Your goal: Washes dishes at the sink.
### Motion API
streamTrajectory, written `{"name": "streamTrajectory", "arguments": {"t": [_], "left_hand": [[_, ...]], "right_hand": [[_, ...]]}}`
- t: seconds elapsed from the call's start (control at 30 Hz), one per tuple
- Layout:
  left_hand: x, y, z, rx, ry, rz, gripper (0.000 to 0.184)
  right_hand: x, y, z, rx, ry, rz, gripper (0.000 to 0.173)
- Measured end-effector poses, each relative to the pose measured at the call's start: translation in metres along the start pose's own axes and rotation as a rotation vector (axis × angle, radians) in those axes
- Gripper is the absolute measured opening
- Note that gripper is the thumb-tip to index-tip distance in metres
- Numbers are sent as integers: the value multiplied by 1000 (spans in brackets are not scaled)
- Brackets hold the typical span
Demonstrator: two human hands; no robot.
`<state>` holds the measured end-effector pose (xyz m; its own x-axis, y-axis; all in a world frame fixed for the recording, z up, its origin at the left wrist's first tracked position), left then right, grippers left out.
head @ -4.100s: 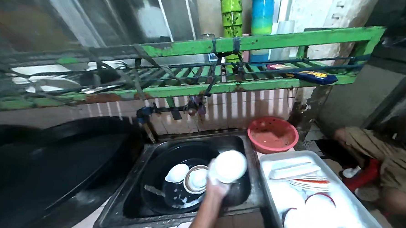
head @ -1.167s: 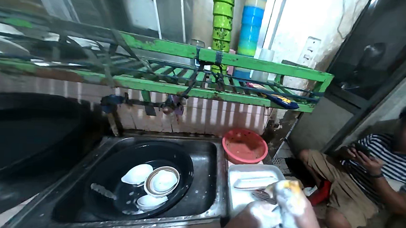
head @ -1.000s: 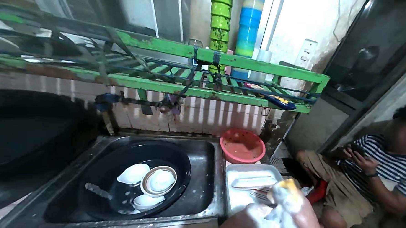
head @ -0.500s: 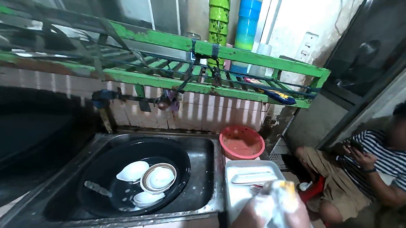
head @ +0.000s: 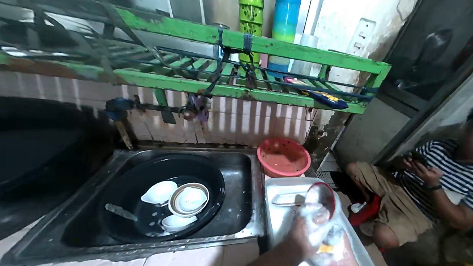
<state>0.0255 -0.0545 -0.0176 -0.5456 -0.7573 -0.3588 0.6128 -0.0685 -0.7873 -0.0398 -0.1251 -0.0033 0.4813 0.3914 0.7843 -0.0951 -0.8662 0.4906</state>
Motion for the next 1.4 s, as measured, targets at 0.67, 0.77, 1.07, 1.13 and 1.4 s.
{"name": "streamTrajectory", "arguments": {"t": [0.67, 0.77, 1.07, 1.13, 1.4], "left_hand": [[-33, -22, 2, -812, -77, -826, 21], [-34, -17, 2, -842, -52, -764, 21], [-39, -15, 0, -808, 16, -770, 22], [-39, -11, 0, -833, 10, -751, 24], [-36, -6, -8, -846, -188, -937, 25]], "right_hand": [[-21, 53, -22, -818, -28, -1794, 30], [-19, 32, -35, -936, 58, -1936, 34], [-28, 46, -27, -1016, 71, -1946, 33], [-18, 29, -38, -992, 92, -2006, 32], [-32, 51, -33, -961, 4, -1741, 34]]}}
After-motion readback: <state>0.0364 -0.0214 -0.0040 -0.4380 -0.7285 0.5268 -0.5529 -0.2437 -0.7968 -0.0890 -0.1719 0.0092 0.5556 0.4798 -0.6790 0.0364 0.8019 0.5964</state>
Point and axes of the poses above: each hand's wrist, its own z-axis towards the middle knuckle, its own x-axis out of the palm, y = z × x, the point moved 1 cm from there along z, towards the middle knuckle, and after that the axes turned 6 degrees about y, right-handed, at the moved point
